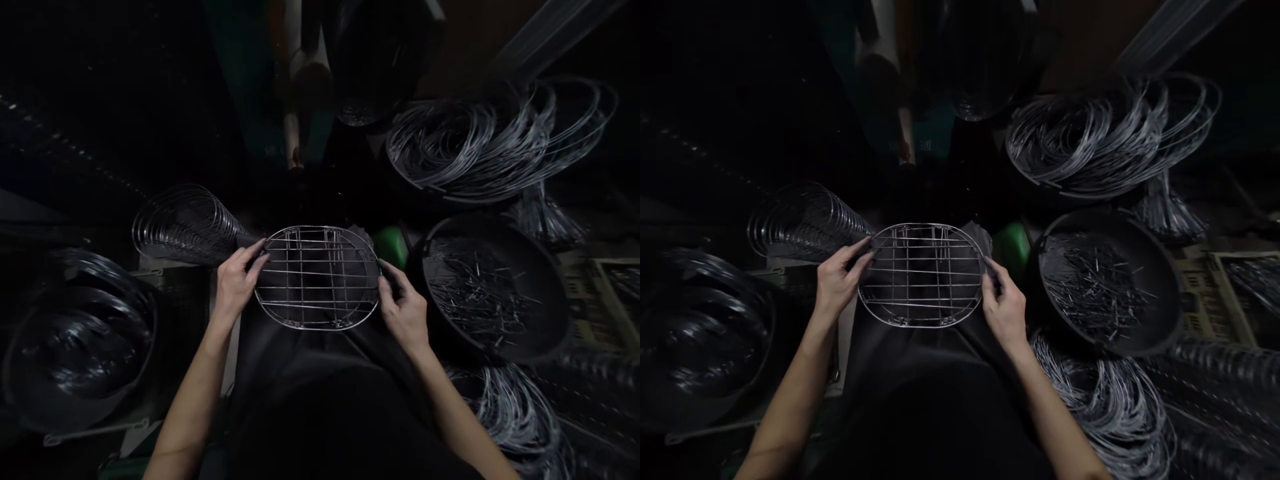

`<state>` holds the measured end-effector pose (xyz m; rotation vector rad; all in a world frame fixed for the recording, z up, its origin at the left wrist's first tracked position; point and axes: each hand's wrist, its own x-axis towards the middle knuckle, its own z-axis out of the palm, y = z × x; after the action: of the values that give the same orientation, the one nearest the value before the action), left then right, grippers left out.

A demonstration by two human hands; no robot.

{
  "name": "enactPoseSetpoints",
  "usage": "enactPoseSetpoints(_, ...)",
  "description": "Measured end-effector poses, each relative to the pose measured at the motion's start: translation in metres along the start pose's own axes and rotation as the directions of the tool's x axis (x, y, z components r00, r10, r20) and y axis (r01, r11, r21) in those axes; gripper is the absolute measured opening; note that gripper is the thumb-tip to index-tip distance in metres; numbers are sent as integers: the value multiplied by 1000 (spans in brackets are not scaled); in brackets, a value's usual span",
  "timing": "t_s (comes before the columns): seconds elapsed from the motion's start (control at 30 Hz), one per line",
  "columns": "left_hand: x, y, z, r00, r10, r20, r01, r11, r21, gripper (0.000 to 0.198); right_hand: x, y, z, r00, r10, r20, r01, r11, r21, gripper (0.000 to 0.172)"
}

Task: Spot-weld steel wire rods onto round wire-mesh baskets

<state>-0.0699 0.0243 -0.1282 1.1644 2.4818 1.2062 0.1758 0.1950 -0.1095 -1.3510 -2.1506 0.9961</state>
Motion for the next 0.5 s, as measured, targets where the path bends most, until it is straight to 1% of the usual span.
enactPoseSetpoints(0.03,-2,-1,2,1000,-11,0,11,1000,-11,39,0,2,1,1000,9,10,-10,999,50,41)
enactPoseSetpoints(0.1,-6,-3,7,998,-47,-37,45,998,-32,38,2,8,3,999,27,40,-35,981,191,39)
enactPoseSetpoints(0.17,-11,-6,14,991,-87,-103,80,995,-64,37,3,14,6,993,66,100,-96,937,335,38)
enactPoseSetpoints(0.2,-13,-7,17,987,-110,-118,98,990,-98,37,4,17,8,987,91,135,-137,912,386,39)
enactPoseSetpoints(0.23,-14,-8,20,985,-133,-111,116,983,-145,37,4,20,9,979,117,168,-178,890,419,39)
enactPoseSetpoints(0.3,-16,-10,23,985,-168,-45,152,958,-244,38,2,23,11,969,149,198,-225,865,448,41)
enactPoseSetpoints(0.37,-16,-10,23,982,-187,16,183,934,-307,40,0,23,10,976,139,165,-201,866,458,41)
enactPoseSetpoints(0.43,-14,-10,21,972,-232,34,231,918,-324,44,1,24,7,983,95,158,-158,875,457,41)
enactPoseSetpoints(0.5,-11,-11,20,943,-330,50,327,885,-333,46,12,29,1,971,21,238,-126,891,435,40)
